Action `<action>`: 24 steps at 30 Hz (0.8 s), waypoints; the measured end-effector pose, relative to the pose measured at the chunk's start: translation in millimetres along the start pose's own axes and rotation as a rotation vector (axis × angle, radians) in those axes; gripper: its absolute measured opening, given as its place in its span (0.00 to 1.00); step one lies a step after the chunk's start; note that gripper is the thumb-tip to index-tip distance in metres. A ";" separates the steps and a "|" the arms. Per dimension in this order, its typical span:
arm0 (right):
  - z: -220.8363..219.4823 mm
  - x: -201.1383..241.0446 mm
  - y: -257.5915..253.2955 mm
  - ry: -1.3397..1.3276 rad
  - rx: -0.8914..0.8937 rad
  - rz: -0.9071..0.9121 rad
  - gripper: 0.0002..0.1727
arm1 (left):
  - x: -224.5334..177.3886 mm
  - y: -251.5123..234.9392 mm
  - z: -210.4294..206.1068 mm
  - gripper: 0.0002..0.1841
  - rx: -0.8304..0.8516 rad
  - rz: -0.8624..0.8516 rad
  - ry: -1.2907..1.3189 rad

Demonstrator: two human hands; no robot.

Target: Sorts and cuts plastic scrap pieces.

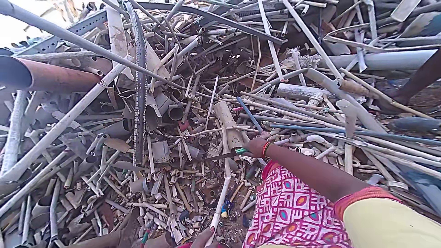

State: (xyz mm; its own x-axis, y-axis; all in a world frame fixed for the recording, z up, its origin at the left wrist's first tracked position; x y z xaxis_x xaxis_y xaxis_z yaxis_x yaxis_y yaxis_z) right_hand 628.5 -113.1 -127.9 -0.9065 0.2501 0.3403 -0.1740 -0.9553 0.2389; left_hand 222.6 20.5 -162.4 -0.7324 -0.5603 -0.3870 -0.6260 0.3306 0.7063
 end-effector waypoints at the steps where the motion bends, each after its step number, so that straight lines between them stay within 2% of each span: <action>1: -3.5 4.1 -1.4 0.021 0.051 0.027 0.33 | -1.3 -1.4 -1.0 0.13 -0.015 -0.001 -0.024; 5: -1.0 7.4 -0.2 -0.199 -0.085 -0.253 0.35 | -4.1 0.2 -8.7 0.17 -0.063 -0.036 -0.038; 7: -12.4 26.1 1.6 -0.114 0.044 -0.130 0.34 | -5.4 -0.4 -20.0 0.16 -0.125 -0.068 -0.031; 8: -20.5 40.4 2.8 -0.068 0.127 -0.058 0.34 | -7.0 -2.6 -22.2 0.19 -0.173 -0.087 0.004; 10: -34.3 73.0 5.1 -0.094 0.223 -0.034 0.36 | -11.2 -1.2 -26.7 0.23 -0.304 -0.098 0.015; 11: -37.8 85.8 5.9 -0.124 0.232 -0.043 0.36 | -11.8 -2.8 -24.0 0.24 -0.307 -0.111 0.050; 13: -43.7 113.1 10.1 -0.170 0.245 -0.022 0.36 | -11.2 -7.2 -17.6 0.23 -0.245 -0.183 0.144; 17: -65.4 158.3 18.6 -0.161 0.285 0.178 0.33 | -9.4 -7.7 -13.3 0.21 -0.196 -0.265 0.263; 21: -62.1 160.1 6.1 -0.120 0.250 0.058 0.31 | -7.4 -7.6 -9.9 0.17 -0.143 -0.282 0.256; 24: -69.8 165.2 12.0 -0.108 0.236 0.239 0.30 | -8.7 -6.2 -5.7 0.11 0.024 -0.322 0.310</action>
State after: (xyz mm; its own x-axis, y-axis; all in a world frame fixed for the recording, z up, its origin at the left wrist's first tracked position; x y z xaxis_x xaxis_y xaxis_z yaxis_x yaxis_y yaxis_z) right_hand 449.8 -94.2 -132.3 -0.8628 0.0505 0.5030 0.1437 -0.9294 0.3399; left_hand 234.3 19.0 -160.1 -0.3868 -0.8372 -0.3866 -0.8176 0.1175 0.5637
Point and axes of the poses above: each hand's wrist, its own y-axis away from the middle knuckle, its own z-axis out of the back of the hand, x = y × z, the point moved 2 cm from there along -y, towards the middle knuckle, and after that the axes turned 15 degrees about z, right-handed, at the moved point
